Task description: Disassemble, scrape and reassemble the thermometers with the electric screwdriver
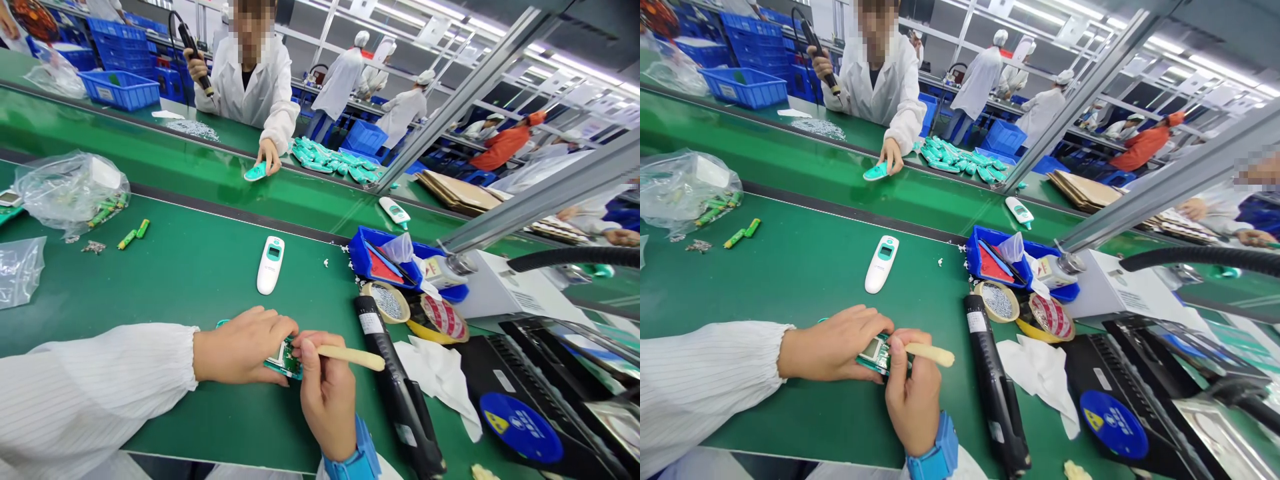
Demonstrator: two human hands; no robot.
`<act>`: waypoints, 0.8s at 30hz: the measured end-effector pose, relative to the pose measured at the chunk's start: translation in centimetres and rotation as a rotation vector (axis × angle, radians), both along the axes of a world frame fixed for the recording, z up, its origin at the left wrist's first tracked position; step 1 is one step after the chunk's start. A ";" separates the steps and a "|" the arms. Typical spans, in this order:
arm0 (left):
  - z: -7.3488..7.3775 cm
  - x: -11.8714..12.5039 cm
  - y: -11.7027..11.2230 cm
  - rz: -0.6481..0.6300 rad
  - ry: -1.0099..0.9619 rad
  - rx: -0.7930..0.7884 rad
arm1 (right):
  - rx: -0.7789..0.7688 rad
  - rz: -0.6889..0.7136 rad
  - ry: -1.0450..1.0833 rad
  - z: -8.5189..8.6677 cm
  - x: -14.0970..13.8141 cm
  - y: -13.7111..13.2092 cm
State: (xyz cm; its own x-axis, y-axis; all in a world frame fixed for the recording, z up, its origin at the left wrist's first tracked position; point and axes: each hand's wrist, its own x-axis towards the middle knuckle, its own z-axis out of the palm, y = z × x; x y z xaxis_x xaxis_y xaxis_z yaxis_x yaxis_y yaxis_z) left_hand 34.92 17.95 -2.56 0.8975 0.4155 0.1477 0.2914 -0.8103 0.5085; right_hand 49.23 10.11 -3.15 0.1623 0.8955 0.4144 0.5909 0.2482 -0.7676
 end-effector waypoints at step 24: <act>0.7 -0.6 -1.3 0.054 0.083 0.009 | -0.015 -0.092 0.341 0.1 0.0 -3.7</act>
State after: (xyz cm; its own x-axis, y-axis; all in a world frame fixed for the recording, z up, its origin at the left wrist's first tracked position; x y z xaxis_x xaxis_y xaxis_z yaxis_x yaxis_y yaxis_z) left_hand 34.34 16.61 -1.83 0.8829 0.4631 0.0774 0.3761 -0.7963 0.4738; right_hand 49.25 6.42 -3.07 0.3690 0.8763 0.3096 0.3196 0.1932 -0.9277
